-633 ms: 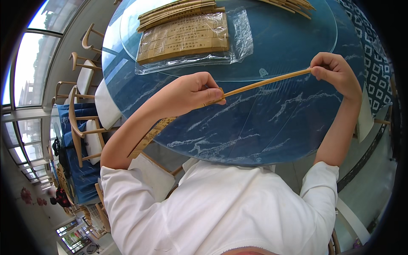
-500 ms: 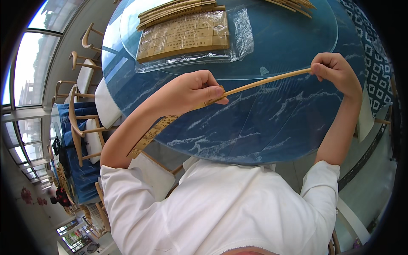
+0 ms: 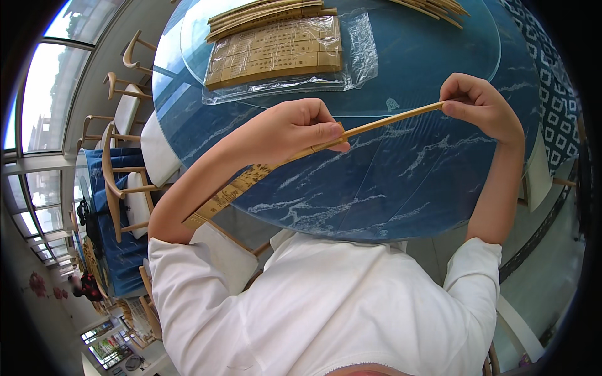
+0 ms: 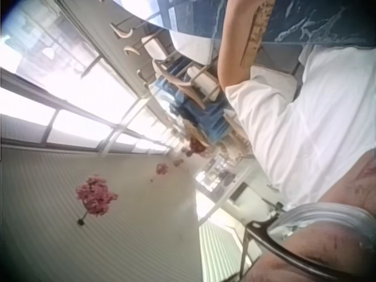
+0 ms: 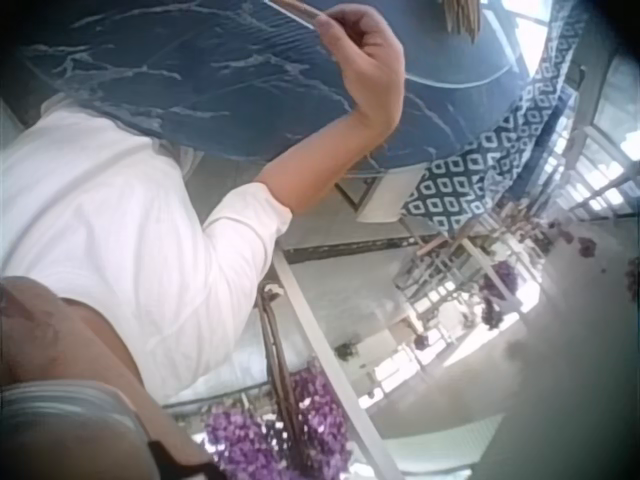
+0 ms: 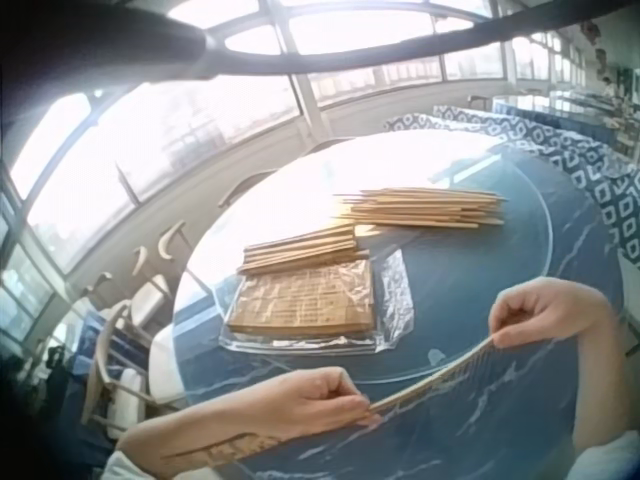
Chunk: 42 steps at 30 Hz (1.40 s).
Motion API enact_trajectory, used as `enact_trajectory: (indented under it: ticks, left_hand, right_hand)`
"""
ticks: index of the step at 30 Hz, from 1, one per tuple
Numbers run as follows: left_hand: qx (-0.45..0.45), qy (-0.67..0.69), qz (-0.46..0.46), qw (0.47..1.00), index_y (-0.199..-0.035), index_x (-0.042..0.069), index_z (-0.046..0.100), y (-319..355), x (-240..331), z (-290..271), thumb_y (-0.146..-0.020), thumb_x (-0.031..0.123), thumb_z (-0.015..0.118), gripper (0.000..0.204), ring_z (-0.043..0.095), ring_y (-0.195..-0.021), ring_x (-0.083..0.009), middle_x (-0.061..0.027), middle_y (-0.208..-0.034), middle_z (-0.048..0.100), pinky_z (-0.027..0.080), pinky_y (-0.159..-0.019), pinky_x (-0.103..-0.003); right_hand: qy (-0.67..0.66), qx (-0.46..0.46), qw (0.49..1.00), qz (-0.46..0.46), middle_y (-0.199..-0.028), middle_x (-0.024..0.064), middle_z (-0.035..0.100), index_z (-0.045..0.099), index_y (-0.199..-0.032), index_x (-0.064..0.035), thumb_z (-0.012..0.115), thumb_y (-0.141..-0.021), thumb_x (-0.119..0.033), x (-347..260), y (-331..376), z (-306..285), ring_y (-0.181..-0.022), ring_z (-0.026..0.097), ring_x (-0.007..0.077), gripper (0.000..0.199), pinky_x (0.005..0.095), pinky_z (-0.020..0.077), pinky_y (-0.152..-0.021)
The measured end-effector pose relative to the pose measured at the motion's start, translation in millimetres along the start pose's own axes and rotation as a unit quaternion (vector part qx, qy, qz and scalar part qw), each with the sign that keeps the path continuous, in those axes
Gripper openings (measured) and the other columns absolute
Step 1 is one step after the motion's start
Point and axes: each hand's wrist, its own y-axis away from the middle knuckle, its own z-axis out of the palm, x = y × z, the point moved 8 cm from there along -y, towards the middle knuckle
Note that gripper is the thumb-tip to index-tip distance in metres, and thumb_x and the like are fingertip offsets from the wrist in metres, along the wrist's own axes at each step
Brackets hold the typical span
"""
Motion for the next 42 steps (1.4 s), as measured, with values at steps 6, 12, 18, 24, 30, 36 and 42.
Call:
enact_trajectory:
  ticks: [6, 12, 18, 24, 30, 36, 42]
  left_hand:
    - [-0.016, 0.008, 0.039, 0.999, -0.104, 0.003, 0.061, -7.4, 14.1, 3.7, -0.109, 0.028, 0.064, 0.025, 0.077, -0.108, -0.0197, -0.0143, -0.104, 0.079, 0.056, -0.078, -0.020]
    - [0.003, 0.006, 0.056, 0.998, -0.105, 0.003, 0.066, -12.4, 7.8, 3.3, -0.108, 0.038, 0.066, 0.035, 0.069, -0.085, -0.0082, -0.0078, -0.103, 0.081, 0.049, -0.071, -0.022]
    - [0.003, 0.020, 0.075, 0.997, -0.110, 0.003, 0.068, -7.9, 7.0, 2.1, -0.107, 0.040, 0.066, 0.037, 0.070, -0.089, -0.0078, -0.0076, -0.102, 0.081, 0.049, -0.072, -0.022]
    - [-0.040, -0.011, 0.033, 0.999, -0.103, 0.002, 0.070, -3.0, 1.3, -4.6, -0.106, 0.040, 0.068, 0.038, 0.066, -0.077, -0.0063, -0.0055, -0.097, 0.080, 0.046, -0.067, -0.022]
    - [0.009, -0.033, 0.053, 0.998, -0.099, 0.006, 0.072, -4.8, 3.4, 0.3, -0.106, 0.039, 0.068, 0.034, 0.055, -0.065, -0.0047, 0.0010, -0.077, 0.067, 0.040, -0.059, -0.025]
    - [0.038, -0.085, 0.055, 0.994, -0.101, 0.005, 0.070, -5.6, 26.2, 4.8, -0.107, 0.030, 0.068, 0.026, 0.057, -0.065, -0.0029, -0.0042, -0.090, 0.079, 0.038, -0.055, -0.020]
    - [0.105, -0.150, 0.073, 0.981, -0.101, 0.005, 0.071, -3.0, 37.7, 4.1, -0.107, 0.028, 0.069, 0.024, 0.053, -0.059, -0.0041, 0.0007, -0.077, 0.071, 0.038, -0.052, -0.022]
  right_hand:
    - [-0.001, 0.004, 0.999, -0.044, -0.083, -0.0018, 0.060, 0.064, -0.119, -0.0044, 0.071, -0.101, -0.013, -13.5, -9.9, 21.9, -0.075, 0.056, 0.0049, 0.022, 0.0197, 0.0434, -0.065]
    - [-0.036, 0.037, 0.995, -0.083, -0.085, 0.0012, 0.062, 0.062, -0.126, -0.0036, 0.066, -0.099, -0.009, -12.8, -16.9, 31.6, -0.078, 0.061, 0.0076, 0.028, 0.0204, 0.0489, -0.069]
    - [-0.073, -0.010, 0.996, -0.059, -0.095, 0.0057, 0.067, 0.065, -0.116, -0.0007, 0.061, -0.099, -0.006, 2.2, -17.3, 18.9, -0.091, 0.069, 0.0118, 0.018, 0.0247, 0.0576, -0.086]
    - [-0.062, -0.002, 0.996, -0.071, -0.097, 0.0062, 0.069, 0.067, -0.112, -0.0014, 0.062, -0.100, -0.007, 2.2, -14.5, 12.1, -0.093, 0.070, 0.0126, 0.014, 0.0262, 0.0582, -0.088]
    - [-0.149, 0.058, 0.976, -0.149, -0.100, 0.0091, 0.072, 0.068, -0.116, -0.0028, 0.066, -0.104, -0.013, 7.0, -17.1, -17.1, -0.096, 0.075, 0.0154, 0.016, 0.0271, 0.0615, -0.091]
    - [-0.216, 0.109, 0.953, -0.180, -0.094, 0.0089, 0.074, 0.067, -0.118, -0.0050, 0.060, -0.110, -0.018, 14.6, -18.7, -34.4, -0.097, 0.074, 0.0196, 0.017, 0.0496, 0.0532, -0.112]
    - [-0.142, 0.137, 0.966, -0.169, -0.086, 0.0080, 0.073, 0.068, -0.110, -0.0061, 0.059, -0.111, -0.021, 7.1, -9.0, -43.0, -0.090, 0.074, 0.0158, 0.017, 0.0484, 0.0538, -0.111]
